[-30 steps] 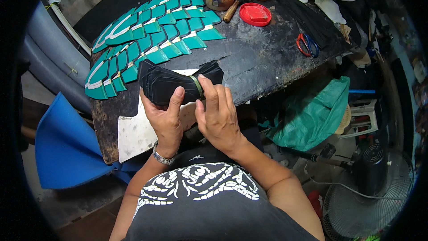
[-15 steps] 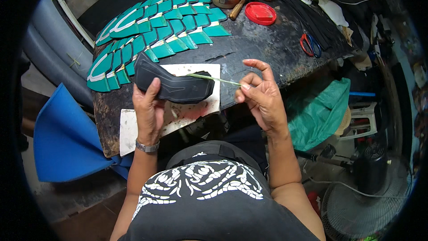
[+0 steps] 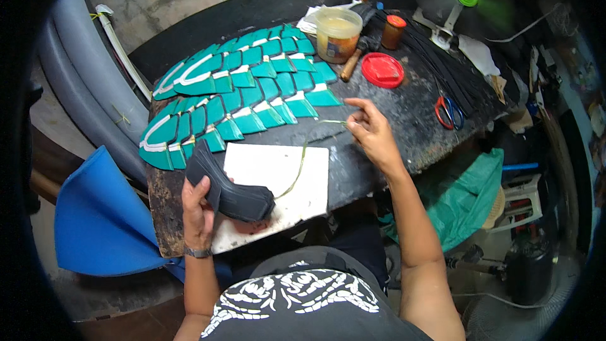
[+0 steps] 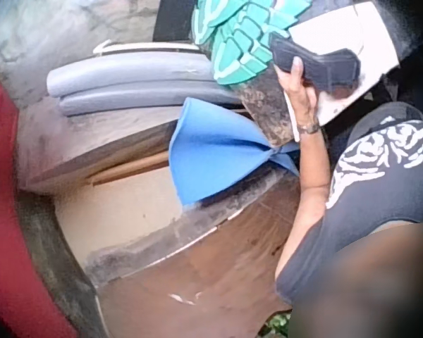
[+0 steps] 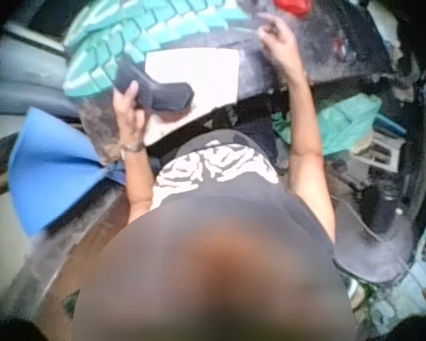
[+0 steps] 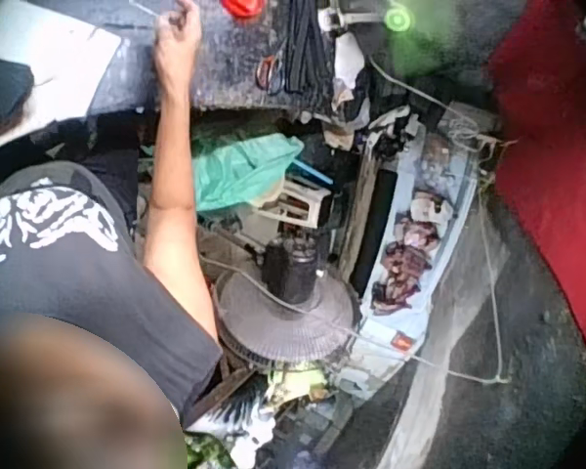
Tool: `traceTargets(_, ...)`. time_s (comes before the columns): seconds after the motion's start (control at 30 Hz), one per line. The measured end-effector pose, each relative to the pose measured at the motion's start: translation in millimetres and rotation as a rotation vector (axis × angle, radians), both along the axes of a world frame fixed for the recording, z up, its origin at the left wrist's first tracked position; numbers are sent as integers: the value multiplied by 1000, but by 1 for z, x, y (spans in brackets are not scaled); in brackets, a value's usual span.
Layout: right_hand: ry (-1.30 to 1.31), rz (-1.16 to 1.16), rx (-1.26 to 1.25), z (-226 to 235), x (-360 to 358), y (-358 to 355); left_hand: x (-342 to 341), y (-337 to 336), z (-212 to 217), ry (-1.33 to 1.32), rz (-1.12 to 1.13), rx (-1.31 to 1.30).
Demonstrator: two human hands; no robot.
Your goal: The person repeatedly picks up green and black shoe insole-like parts from a table and stacks them into neat piles. The person handles the parts by hand, aligning edges and pressing them together to form organized stacks.
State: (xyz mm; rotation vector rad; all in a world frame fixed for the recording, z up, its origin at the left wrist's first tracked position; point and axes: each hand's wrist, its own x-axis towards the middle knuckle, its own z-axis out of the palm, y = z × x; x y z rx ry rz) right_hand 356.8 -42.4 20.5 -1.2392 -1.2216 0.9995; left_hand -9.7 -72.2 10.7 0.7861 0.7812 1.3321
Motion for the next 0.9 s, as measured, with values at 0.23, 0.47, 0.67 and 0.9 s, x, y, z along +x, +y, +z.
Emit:
traceTargets(0.23,7,6,439,56,-41,211,12,-8,-18,51,91,-91)
traceTargets(0.47,-1396,1,329,77,-35,293,14,-13,-17,139,138,-152)
traceTargets(0.67,-1358,-217,-460,73,51,317,13,-15,-21,270,166,-12)
traceTargets(0.9,-1315,-440,-110,103,59,276,13,-9,-21,270,117,23)
